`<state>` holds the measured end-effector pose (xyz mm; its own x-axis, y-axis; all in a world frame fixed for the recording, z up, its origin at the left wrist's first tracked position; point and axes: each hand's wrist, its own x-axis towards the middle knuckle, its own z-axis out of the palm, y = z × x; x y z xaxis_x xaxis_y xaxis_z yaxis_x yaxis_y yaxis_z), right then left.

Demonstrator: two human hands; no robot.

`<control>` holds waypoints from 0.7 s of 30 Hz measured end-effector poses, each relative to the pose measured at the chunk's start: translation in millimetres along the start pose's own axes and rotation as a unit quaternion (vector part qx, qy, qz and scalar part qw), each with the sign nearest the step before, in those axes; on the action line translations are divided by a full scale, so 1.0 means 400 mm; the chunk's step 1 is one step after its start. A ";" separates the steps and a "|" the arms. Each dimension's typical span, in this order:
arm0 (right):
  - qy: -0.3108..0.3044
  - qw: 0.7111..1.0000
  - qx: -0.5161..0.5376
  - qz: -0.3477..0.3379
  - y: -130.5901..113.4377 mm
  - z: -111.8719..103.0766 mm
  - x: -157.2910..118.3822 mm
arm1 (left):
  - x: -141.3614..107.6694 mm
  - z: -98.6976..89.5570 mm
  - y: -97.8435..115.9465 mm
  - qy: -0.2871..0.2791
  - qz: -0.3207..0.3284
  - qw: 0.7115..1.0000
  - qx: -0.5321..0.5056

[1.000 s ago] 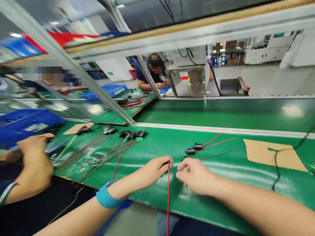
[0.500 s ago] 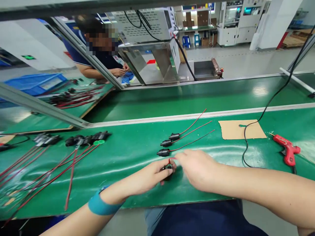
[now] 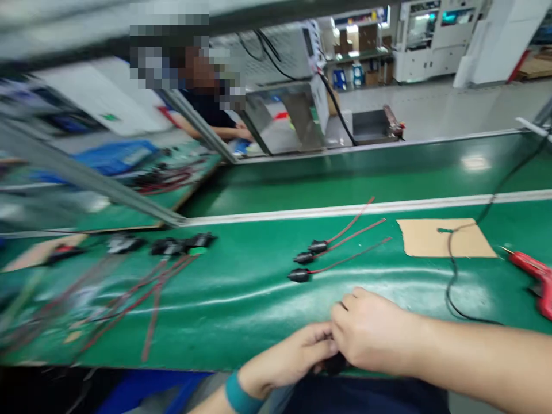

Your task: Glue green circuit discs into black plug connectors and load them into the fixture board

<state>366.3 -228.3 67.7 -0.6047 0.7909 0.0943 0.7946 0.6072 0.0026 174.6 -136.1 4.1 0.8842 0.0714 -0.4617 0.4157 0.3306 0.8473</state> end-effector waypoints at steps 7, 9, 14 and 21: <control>0.044 0.998 -0.030 -0.035 -0.001 0.097 -0.008 | 0.036 0.000 -0.043 -0.019 0.004 0.998 -0.056; 0.033 0.999 -0.009 -0.032 0.001 0.117 -0.011 | 0.031 -0.002 -0.046 -0.018 0.002 0.998 -0.062; -0.042 0.981 0.185 0.034 0.015 0.106 -0.025 | -0.008 0.004 -0.028 0.019 0.019 0.999 -0.046; -0.036 0.919 0.371 0.132 0.025 0.073 -0.031 | -0.024 0.022 -0.022 0.040 0.058 0.992 0.102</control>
<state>380.4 -229.9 37.6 -0.4193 0.9050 -0.0725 0.6743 0.2569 -0.6924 164.4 -148.0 3.2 0.9122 0.1740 -0.3709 0.3543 0.1196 0.9275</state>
